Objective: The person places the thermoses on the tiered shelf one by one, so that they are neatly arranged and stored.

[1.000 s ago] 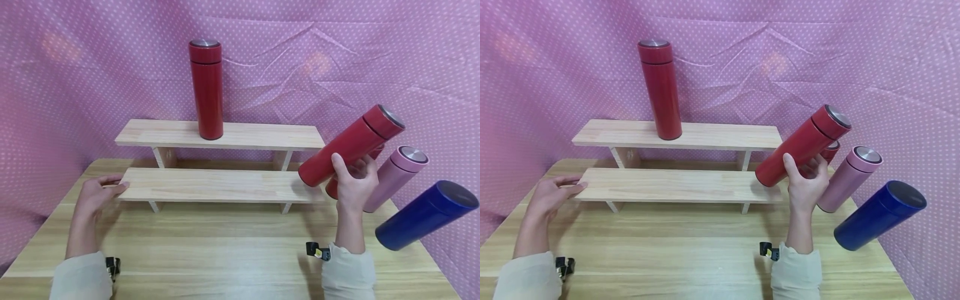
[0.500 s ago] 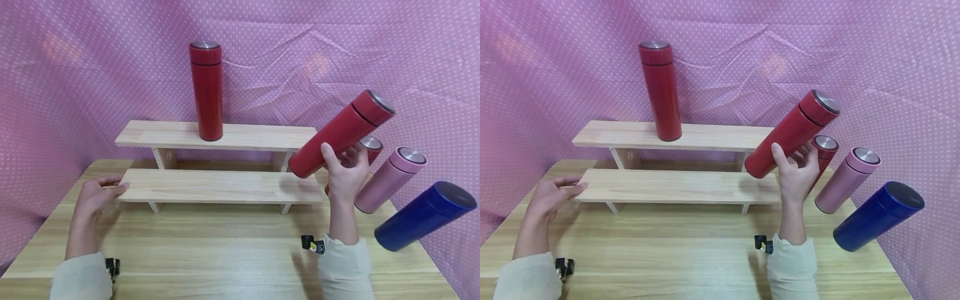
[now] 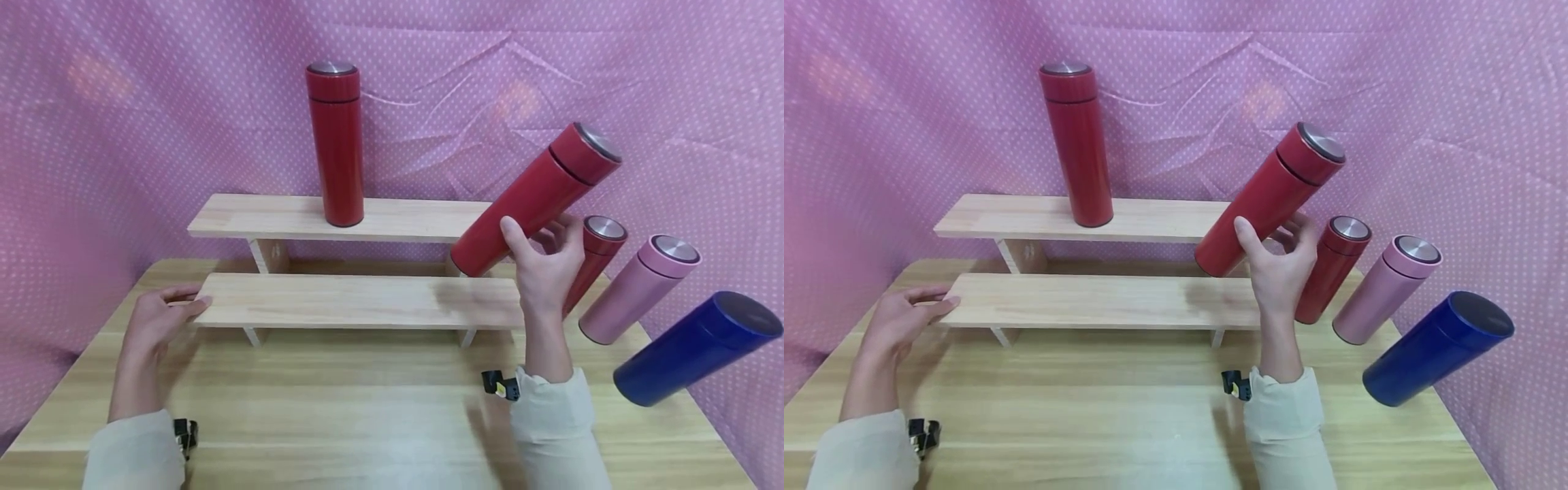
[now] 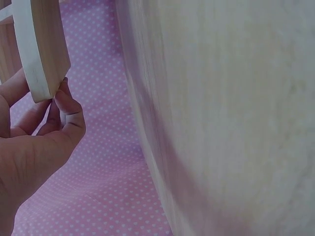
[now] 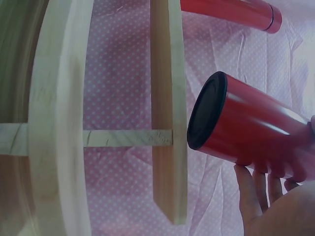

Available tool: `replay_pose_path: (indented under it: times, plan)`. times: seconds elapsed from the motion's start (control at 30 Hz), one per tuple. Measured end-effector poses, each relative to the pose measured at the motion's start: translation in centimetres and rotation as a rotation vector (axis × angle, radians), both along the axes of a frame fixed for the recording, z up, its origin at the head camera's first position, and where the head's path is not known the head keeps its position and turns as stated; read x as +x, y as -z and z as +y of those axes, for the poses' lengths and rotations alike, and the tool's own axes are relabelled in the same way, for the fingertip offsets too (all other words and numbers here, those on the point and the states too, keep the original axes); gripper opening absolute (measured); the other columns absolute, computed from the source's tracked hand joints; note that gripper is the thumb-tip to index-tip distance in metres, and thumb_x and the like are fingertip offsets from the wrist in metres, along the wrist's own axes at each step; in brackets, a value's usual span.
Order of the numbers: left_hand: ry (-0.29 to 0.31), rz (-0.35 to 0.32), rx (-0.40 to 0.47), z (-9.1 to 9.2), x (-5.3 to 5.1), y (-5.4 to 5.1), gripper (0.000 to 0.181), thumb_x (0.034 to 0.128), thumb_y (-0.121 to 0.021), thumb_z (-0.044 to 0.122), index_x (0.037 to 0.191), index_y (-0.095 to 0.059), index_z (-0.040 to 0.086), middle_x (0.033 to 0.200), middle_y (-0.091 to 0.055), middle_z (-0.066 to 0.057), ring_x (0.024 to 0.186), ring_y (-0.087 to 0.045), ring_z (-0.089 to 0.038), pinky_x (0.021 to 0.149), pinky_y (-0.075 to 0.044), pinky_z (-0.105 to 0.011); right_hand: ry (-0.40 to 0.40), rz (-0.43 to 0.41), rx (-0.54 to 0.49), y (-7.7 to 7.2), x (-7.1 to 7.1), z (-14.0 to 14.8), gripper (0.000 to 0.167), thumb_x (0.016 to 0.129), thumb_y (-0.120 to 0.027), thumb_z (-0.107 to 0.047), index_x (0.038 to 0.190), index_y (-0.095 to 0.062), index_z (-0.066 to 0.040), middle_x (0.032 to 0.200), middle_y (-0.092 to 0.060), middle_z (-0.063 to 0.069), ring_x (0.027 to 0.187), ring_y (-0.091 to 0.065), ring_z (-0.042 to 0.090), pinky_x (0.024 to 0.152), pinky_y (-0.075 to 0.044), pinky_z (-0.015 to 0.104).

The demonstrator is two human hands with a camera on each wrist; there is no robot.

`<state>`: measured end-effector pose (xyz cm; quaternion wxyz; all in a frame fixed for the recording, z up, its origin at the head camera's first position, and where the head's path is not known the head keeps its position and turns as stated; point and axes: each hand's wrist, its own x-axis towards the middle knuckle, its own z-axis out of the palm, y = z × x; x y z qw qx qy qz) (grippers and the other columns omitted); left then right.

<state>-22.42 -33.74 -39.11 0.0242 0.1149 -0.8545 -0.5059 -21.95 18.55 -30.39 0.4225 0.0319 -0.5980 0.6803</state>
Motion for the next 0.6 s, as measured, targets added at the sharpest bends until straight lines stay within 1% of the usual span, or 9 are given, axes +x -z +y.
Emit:
replay_pose_path:
  times: [0.07, 0.13, 0.3, 0.47, 0.53, 0.6]
  plan:
    - [-0.004, -0.007, -0.005, 0.1, 0.0, 0.0, 0.062, 0.0957, -0.074, 0.027, 0.143, -0.051, -0.007, 0.094, -0.058, 0.017, 0.082, -0.057, 0.002, 0.07, -0.053, -0.015, 0.011, -0.004, 0.048, -0.3, -0.1, -0.3, 0.051, 0.076, -0.087, -0.016, 0.121, -0.062, -0.011, 0.11, -0.067, 0.009, 0.096, -0.062, 0.026, 0.079, -0.053, 0.031]
    - [-0.005, -0.011, -0.013, 0.1, 0.0, -0.1, 0.063, 0.096, -0.073, 0.028, 0.143, -0.051, -0.006, 0.096, -0.057, 0.016, 0.082, -0.056, 0.002, 0.07, -0.052, -0.015, 0.016, -0.008, 0.08, -0.6, -0.1, -0.5, 0.053, 0.076, -0.086, -0.017, 0.122, -0.062, -0.012, 0.11, -0.067, 0.007, 0.096, -0.062, 0.025, 0.078, -0.052, 0.032]
    - [-0.007, -0.016, -0.019, 0.1, -0.1, -0.1, 0.063, 0.0961, -0.072, 0.03, 0.143, -0.052, -0.007, 0.097, -0.057, 0.016, 0.083, -0.055, 0.004, 0.07, -0.051, -0.013, 0.011, -0.008, 0.129, -1.2, -0.5, -1.3, 0.054, 0.079, -0.084, -0.021, 0.127, -0.059, -0.011, 0.111, -0.067, 0.004, 0.095, -0.062, 0.024, 0.074, -0.053, 0.031]
    - [-0.014, -0.018, -0.016, 0.1, -0.1, 0.0, 0.065, 0.0952, -0.073, 0.031, 0.143, -0.052, -0.007, 0.095, -0.057, 0.02, 0.084, -0.054, 0.004, 0.07, -0.05, -0.012, -0.02, 0.004, 0.136, -1.7, -1.0, -2.1, 0.052, 0.081, -0.082, -0.023, 0.127, -0.059, -0.01, 0.111, -0.066, 0.005, 0.092, -0.06, 0.024, 0.078, -0.051, 0.033]
    - [-0.015, -0.014, -0.017, 0.1, -0.1, 0.0, 0.065, 0.0949, -0.074, 0.031, 0.142, -0.052, -0.007, 0.093, -0.057, 0.021, 0.084, -0.054, 0.004, 0.07, -0.05, -0.012, -0.039, -0.005, 0.115, -1.9, -1.2, -2.3, 0.052, 0.08, -0.083, -0.023, 0.125, -0.06, -0.01, 0.11, -0.066, 0.006, 0.09, -0.059, 0.023, 0.075, -0.051, 0.033]
    - [-0.012, -0.006, -0.02, 0.0, -0.1, 0.0, 0.065, 0.0946, -0.074, 0.031, 0.142, -0.052, -0.008, 0.091, -0.057, 0.022, 0.083, -0.054, 0.005, 0.07, -0.05, -0.011, -0.067, -0.015, 0.079, -2.0, -1.4, -2.6, 0.051, 0.08, -0.084, -0.022, 0.123, -0.06, -0.01, 0.109, -0.066, 0.009, 0.086, -0.059, 0.023, 0.072, -0.055, 0.029]
